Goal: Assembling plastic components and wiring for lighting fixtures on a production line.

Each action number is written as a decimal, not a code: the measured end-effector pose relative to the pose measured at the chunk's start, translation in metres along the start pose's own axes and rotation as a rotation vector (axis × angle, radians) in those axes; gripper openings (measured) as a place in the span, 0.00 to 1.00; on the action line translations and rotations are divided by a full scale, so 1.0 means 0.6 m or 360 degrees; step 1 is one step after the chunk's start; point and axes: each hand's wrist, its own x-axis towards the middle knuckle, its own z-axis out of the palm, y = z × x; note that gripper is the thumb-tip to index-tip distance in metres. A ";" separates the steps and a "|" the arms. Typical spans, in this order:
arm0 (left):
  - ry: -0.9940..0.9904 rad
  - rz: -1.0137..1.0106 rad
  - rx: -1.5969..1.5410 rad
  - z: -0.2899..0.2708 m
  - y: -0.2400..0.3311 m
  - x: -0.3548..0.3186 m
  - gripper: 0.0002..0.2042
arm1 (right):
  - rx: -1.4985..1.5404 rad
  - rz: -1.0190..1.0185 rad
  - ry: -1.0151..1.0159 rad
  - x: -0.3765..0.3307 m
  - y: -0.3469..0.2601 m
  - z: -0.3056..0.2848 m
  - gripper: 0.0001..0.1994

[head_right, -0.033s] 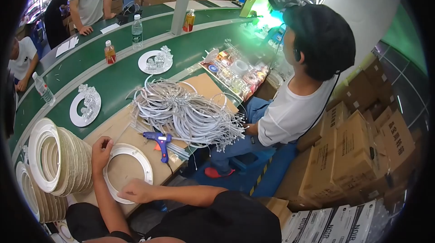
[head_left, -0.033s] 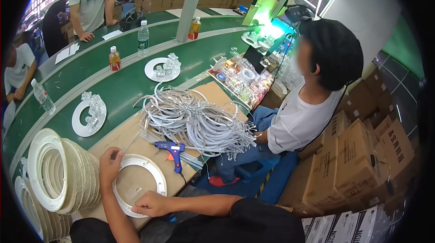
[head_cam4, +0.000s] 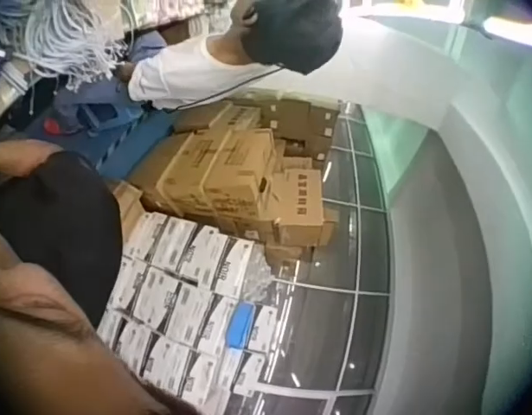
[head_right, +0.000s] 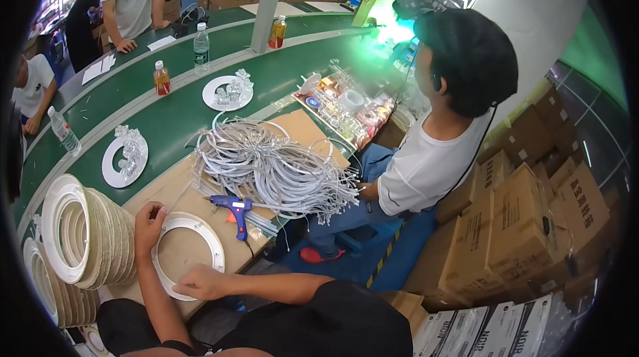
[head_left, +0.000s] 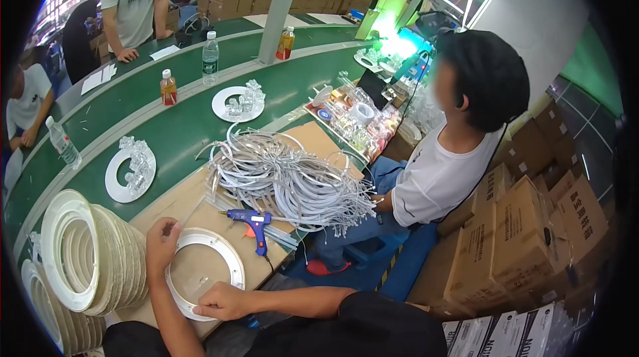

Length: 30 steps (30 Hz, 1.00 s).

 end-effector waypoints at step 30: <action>0.0017 -0.0032 -0.0004 0.004 -0.002 0.002 0.06 | 0.0150 -0.0048 0.0034 0.037 0.022 -0.007 0.27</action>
